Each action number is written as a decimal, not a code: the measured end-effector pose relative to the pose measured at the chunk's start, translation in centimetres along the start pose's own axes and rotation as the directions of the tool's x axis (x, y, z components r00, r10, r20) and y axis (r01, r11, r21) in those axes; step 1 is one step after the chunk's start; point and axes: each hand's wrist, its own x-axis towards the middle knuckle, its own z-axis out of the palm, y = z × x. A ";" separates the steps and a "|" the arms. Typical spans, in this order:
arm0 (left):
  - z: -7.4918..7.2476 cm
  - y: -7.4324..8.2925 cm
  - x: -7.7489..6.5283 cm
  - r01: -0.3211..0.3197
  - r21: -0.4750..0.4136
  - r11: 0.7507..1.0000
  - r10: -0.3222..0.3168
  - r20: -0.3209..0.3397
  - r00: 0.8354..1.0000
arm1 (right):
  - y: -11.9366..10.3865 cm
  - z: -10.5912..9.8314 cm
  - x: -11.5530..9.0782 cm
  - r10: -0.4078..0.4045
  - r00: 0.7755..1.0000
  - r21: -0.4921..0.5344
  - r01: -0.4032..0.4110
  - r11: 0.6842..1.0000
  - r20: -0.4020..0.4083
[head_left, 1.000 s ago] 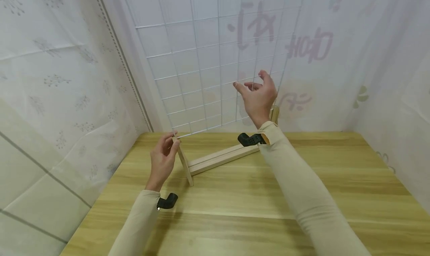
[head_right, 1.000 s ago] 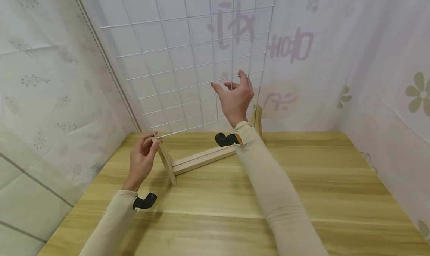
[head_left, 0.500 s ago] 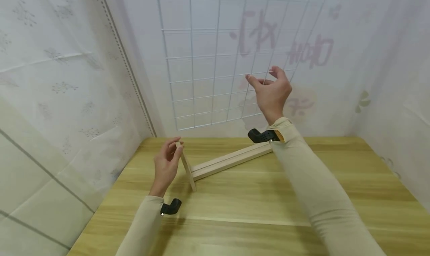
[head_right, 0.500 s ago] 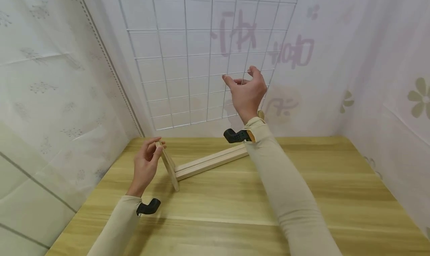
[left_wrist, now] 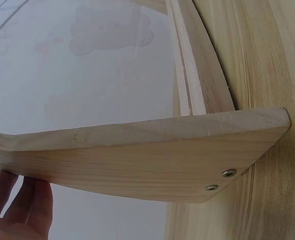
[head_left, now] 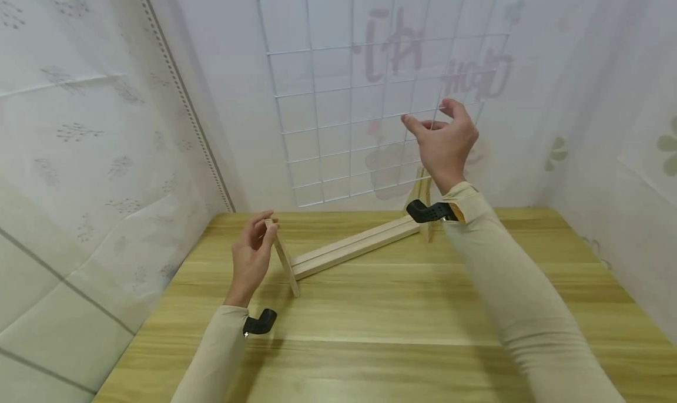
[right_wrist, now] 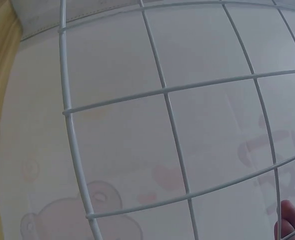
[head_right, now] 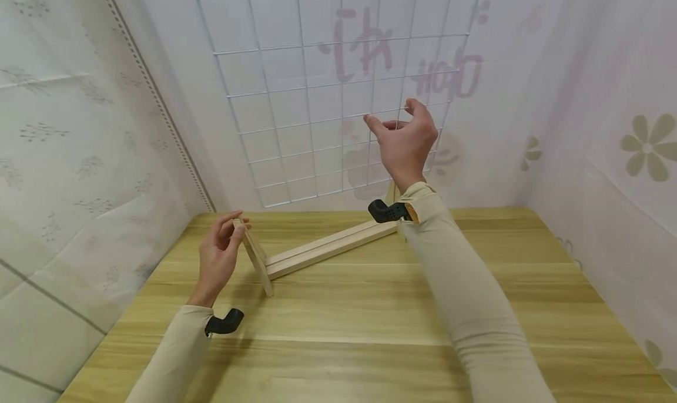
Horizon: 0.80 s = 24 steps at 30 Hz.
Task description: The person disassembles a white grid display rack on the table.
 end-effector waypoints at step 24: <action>0.1 -0.1 -0.1 0.020 0.015 1.000 -0.020 0.012 1.000 | 2.8 -3.5 -0.5 -0.016 1.000 -0.125 0.017 0.992 0.009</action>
